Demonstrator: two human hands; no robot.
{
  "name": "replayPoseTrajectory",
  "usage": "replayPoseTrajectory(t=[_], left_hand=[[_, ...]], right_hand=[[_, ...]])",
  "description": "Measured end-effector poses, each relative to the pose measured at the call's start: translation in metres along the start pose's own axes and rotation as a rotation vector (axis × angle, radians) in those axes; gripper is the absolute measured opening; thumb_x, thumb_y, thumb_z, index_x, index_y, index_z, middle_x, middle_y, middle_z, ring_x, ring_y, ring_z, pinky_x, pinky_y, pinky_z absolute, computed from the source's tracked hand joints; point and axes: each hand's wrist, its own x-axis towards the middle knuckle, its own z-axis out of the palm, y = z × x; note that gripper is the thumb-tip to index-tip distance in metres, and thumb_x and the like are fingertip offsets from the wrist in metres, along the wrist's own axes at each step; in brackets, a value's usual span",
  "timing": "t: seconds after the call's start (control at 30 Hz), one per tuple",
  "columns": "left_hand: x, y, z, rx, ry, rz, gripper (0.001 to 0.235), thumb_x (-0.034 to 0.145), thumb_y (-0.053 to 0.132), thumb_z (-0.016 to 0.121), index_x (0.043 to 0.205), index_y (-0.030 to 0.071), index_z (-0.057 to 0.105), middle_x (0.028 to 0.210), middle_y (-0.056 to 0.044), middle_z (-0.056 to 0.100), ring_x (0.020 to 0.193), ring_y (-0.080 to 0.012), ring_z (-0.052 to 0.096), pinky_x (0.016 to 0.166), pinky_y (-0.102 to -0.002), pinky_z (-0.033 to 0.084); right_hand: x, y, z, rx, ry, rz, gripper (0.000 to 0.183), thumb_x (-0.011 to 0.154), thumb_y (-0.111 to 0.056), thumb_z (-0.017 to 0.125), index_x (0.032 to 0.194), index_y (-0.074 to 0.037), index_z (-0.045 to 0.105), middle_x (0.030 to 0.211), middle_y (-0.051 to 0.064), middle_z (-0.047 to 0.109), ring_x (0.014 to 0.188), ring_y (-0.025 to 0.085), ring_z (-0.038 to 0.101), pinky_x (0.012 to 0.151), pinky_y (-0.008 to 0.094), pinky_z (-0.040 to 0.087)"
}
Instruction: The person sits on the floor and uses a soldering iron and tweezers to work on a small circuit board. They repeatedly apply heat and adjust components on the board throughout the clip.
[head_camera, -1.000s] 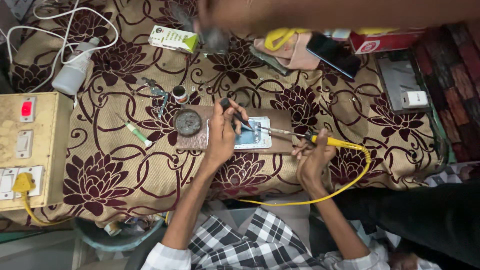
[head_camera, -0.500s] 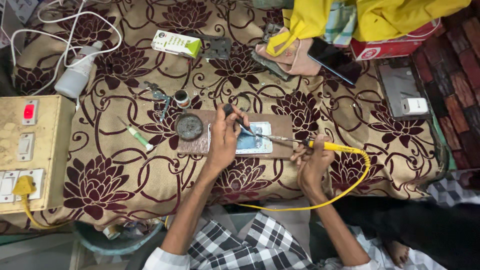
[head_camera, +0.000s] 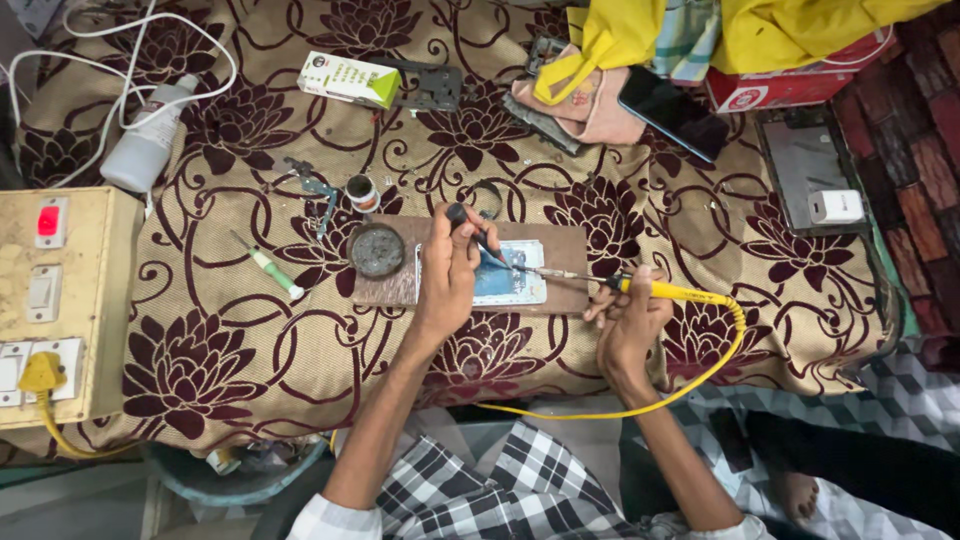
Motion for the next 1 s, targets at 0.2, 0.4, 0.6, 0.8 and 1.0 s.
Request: replayPoseTrajectory(t=[0.2,0.4,0.6,0.8,1.0], left_hand=[[-0.0008,0.0046,0.0007,0.070,0.010,-0.017,0.027,0.115,0.031,0.039,0.111,0.006,0.050,0.084,-0.002,0.065,0.060,-0.0024,0.038,0.053,-0.020,0.030],[0.0005,0.0034,0.0019,-0.032,0.005,0.007,0.027,0.116,0.031,0.040,0.112,0.005,0.049,0.090,-0.003,0.065,0.070,-0.0037,0.050,0.059,-0.021,0.033],[-0.0018,-0.0017,0.0012,0.031,0.022,0.023,0.031,0.117,0.034,0.040,0.113,0.005,0.049,0.089,-0.003,0.066,0.067,-0.0032,0.042,0.060,-0.020,0.033],[-0.0001,-0.0038,0.0027,0.042,0.017,-0.014,0.035,0.114,0.039,0.037,0.111,0.007,0.049,0.086,-0.003,0.066,0.058,-0.0032,0.044,0.049,-0.019,0.031],[-0.0004,0.0001,0.0043,-0.006,0.010,0.013,0.033,0.115,0.037,0.039,0.112,0.006,0.049,0.087,-0.003,0.066,0.066,-0.0038,0.057,0.053,-0.019,0.035]], right_hand=[[-0.0022,0.0027,-0.0024,-0.029,-0.015,-0.029,0.035,0.114,-0.033,0.050,0.094,-0.005,0.043,0.069,0.012,0.060,0.049,0.017,0.060,0.040,0.023,0.043],[-0.0006,0.0025,-0.0023,0.041,0.064,0.012,0.029,0.110,-0.033,0.051,0.102,-0.006,0.046,0.064,0.010,0.057,0.043,0.016,0.056,0.037,0.023,0.043],[-0.0004,0.0035,-0.0034,0.068,0.039,-0.007,0.031,0.111,-0.031,0.054,0.098,-0.006,0.042,0.066,0.010,0.057,0.044,0.016,0.055,0.039,0.025,0.047],[-0.0036,0.0005,-0.0005,-0.034,-0.015,-0.064,0.034,0.112,-0.034,0.053,0.097,-0.005,0.044,0.068,0.010,0.058,0.045,0.014,0.055,0.037,0.023,0.044],[-0.0048,-0.0018,0.0024,-0.048,0.023,-0.062,0.032,0.111,-0.033,0.054,0.098,-0.005,0.044,0.066,0.010,0.057,0.044,0.013,0.054,0.037,0.021,0.042]])
